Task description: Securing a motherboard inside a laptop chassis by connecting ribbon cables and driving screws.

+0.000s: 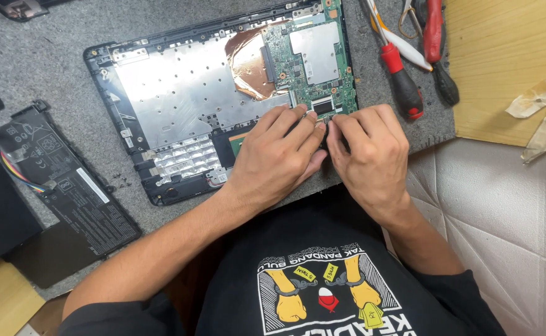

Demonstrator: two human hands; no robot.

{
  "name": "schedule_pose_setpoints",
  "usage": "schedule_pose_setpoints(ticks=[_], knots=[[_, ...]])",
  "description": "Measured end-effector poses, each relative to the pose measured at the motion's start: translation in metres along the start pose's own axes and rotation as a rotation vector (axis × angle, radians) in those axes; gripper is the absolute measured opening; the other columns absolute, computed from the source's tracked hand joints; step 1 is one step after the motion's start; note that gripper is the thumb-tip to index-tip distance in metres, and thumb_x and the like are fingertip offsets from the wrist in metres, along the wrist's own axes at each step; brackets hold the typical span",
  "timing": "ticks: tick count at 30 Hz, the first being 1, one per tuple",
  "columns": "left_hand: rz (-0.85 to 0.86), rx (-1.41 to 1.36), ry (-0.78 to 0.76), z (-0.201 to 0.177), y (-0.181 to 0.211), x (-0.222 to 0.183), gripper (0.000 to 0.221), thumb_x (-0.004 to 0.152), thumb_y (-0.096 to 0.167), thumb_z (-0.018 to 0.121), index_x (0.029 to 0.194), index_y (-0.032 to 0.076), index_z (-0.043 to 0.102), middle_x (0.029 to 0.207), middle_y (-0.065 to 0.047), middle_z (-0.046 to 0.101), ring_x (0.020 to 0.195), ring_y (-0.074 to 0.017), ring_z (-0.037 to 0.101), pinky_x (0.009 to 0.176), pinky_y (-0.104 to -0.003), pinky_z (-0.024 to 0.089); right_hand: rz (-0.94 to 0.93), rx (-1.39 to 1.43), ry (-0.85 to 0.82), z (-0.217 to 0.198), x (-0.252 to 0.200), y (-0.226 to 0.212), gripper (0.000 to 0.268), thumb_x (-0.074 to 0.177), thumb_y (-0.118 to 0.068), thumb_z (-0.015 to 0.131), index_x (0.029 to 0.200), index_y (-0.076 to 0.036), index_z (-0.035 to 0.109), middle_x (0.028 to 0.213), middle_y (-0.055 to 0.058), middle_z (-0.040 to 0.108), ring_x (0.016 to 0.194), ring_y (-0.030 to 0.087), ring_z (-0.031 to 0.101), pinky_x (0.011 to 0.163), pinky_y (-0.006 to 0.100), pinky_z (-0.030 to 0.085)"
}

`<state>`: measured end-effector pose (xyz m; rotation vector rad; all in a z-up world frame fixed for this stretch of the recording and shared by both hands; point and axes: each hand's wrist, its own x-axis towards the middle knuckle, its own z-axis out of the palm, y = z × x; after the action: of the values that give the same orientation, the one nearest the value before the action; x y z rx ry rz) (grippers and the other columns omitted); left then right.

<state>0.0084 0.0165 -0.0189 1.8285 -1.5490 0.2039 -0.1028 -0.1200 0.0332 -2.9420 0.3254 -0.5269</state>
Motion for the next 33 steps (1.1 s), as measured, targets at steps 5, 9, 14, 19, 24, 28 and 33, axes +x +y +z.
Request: schedule_pose_setpoints(ticks=[5,9,14,19,24,28,33], knots=[[-0.006,-0.004,-0.001,0.002,0.0,-0.003,0.031,0.101,0.024,0.062,0.112,-0.003,0.072,0.107,-0.019,0.068,0.114,-0.0342,0.063,0.104,-0.048,0.049,0.044,0.072,-0.043,-0.005,0.006,-0.001,0.004,0.096,-0.002,0.078,0.093,-0.001,0.075,0.081,0.009,0.063,0.087,0.032,0.067,0.075,0.044,0.058],[0.005,-0.004,-0.001,0.006,-0.002,-0.004,0.031,0.1,0.024,0.063,0.11,-0.004,0.072,0.107,-0.02,0.068,0.114,-0.0343,0.062,0.105,-0.048,0.049,0.09,0.103,-0.071,-0.008,0.01,-0.003,0.005,0.096,-0.003,0.079,0.092,-0.003,0.077,0.078,0.007,0.062,0.085,0.031,0.066,0.074,0.043,0.058],[0.0,0.007,0.005,0.004,-0.002,-0.003,0.03,0.1,0.023,0.063,0.109,-0.004,0.072,0.107,-0.02,0.068,0.115,-0.0338,0.061,0.105,-0.047,0.048,0.084,0.099,-0.133,-0.013,0.017,-0.004,0.006,0.096,0.0,0.079,0.091,-0.001,0.076,0.077,0.01,0.063,0.085,0.034,0.067,0.073,0.045,0.057],[0.01,0.018,0.008,0.005,-0.002,-0.004,0.028,0.099,0.022,0.066,0.108,-0.003,0.072,0.107,-0.02,0.067,0.115,-0.0333,0.061,0.105,-0.047,0.048,0.021,0.009,-0.187,-0.01,0.016,-0.006,0.005,0.095,0.004,0.077,0.09,0.002,0.076,0.076,0.013,0.063,0.084,0.035,0.067,0.073,0.045,0.058],[0.002,-0.002,0.011,0.001,-0.001,-0.002,0.027,0.099,0.021,0.065,0.107,-0.004,0.073,0.106,-0.019,0.068,0.114,-0.0336,0.062,0.105,-0.047,0.049,-0.11,-0.224,-0.152,-0.013,-0.001,-0.023,0.017,0.098,0.004,0.064,0.108,0.007,0.077,0.095,0.015,0.063,0.099,0.033,0.064,0.085,0.042,0.059],[0.003,0.01,0.023,0.003,-0.002,-0.002,0.026,0.099,0.02,0.064,0.107,-0.003,0.073,0.106,-0.019,0.068,0.114,-0.033,0.062,0.105,-0.047,0.049,-0.141,-0.305,-0.114,0.001,-0.009,-0.022,0.02,0.099,0.003,0.06,0.111,0.009,0.075,0.097,0.017,0.06,0.1,0.034,0.062,0.088,0.042,0.058],[-0.01,0.017,0.053,-0.002,0.0,0.001,0.02,0.097,0.012,0.064,0.105,-0.004,0.074,0.103,-0.019,0.069,0.112,-0.033,0.064,0.104,-0.046,0.05,-0.134,-0.319,-0.113,0.007,-0.011,-0.02,0.021,0.099,0.004,0.059,0.11,0.011,0.075,0.095,0.017,0.058,0.098,0.033,0.06,0.086,0.041,0.058]])
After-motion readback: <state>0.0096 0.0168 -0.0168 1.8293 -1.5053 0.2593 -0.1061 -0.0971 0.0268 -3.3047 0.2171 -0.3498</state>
